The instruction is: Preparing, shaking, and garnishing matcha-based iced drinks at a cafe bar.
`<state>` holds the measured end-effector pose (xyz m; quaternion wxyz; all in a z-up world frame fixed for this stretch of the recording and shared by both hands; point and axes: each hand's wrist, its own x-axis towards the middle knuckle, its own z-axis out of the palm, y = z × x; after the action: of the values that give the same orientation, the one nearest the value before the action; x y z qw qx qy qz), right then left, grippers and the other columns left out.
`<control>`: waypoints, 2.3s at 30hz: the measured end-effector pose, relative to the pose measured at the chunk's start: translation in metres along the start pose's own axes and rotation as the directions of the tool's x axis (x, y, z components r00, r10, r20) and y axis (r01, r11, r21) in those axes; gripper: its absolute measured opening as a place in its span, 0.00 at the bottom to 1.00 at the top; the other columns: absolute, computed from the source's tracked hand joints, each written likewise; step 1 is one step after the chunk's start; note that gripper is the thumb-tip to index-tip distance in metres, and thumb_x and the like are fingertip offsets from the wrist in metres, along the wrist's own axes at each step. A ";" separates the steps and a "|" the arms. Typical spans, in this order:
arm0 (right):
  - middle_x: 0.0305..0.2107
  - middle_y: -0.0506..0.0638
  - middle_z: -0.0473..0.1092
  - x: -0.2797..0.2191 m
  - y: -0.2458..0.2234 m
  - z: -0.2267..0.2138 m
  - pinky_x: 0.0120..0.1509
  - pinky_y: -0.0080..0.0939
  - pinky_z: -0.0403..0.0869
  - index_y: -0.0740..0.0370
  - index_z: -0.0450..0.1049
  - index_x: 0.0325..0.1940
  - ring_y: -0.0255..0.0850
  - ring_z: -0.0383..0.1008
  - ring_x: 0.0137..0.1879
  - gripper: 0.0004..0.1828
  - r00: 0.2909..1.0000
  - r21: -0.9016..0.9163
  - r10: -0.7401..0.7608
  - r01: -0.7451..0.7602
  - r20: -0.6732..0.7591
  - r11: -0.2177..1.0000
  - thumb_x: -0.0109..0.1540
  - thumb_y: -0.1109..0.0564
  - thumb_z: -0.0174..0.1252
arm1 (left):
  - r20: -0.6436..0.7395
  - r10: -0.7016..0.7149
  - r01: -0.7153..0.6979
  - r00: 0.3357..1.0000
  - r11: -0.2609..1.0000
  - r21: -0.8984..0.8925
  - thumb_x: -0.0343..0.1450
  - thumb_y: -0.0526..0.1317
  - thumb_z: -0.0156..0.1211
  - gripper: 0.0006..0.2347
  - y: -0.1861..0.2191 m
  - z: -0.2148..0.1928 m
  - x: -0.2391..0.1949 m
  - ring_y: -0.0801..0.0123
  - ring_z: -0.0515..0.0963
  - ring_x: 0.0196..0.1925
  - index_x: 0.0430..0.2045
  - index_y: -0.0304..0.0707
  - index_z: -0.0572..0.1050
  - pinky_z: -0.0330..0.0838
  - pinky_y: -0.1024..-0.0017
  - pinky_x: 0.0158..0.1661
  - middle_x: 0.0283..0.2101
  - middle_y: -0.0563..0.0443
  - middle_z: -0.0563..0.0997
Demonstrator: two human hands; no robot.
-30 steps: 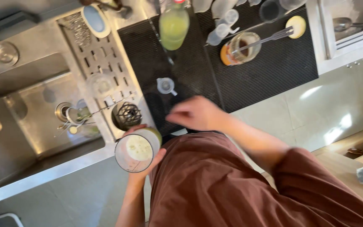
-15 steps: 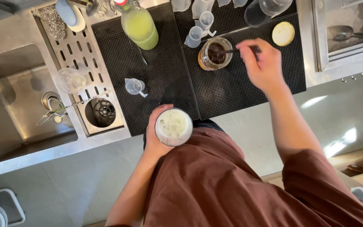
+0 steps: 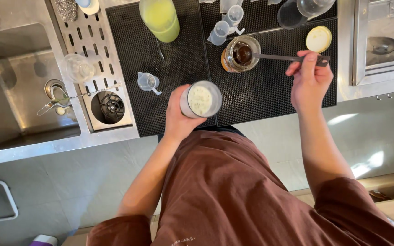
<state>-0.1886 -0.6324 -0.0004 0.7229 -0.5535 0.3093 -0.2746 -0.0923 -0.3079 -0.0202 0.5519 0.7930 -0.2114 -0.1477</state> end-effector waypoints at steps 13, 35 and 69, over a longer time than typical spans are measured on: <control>0.26 0.55 0.72 -0.004 0.015 0.035 0.42 0.37 0.79 0.69 0.76 0.46 0.40 0.75 0.32 0.13 0.959 -0.318 -0.245 0.278 0.142 0.906 0.76 0.59 0.49 | -0.033 -0.153 0.149 0.988 0.983 -0.111 0.53 0.37 0.83 0.37 -0.001 0.010 0.011 0.41 0.71 0.66 0.57 0.45 0.68 0.62 0.39 0.63 0.59 0.44 0.73; 0.35 0.61 0.75 -0.067 -0.087 0.021 0.51 0.50 0.79 0.73 0.76 0.43 0.54 0.78 0.42 0.04 0.512 -0.256 -0.508 0.833 0.692 0.491 0.65 0.69 0.59 | -0.027 0.128 -0.127 0.991 0.990 0.054 0.55 0.39 0.83 0.39 0.005 0.035 0.067 0.50 0.76 0.61 0.61 0.37 0.65 0.72 0.60 0.61 0.61 0.42 0.72; 0.24 0.46 0.68 -0.041 -0.076 0.023 0.37 0.28 0.69 0.63 0.72 0.44 0.31 0.68 0.28 0.10 0.902 0.483 0.419 -0.324 -0.100 0.813 0.73 0.55 0.50 | -0.064 0.173 -0.174 0.983 0.985 -0.006 0.53 0.35 0.81 0.39 0.011 0.057 0.060 0.52 0.75 0.61 0.60 0.40 0.65 0.70 0.60 0.63 0.61 0.45 0.72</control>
<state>-0.2030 -0.6055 0.0842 0.8365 -0.2663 0.4105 -0.2465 -0.0692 -0.3873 -0.0300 0.5736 0.7727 -0.2614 -0.0749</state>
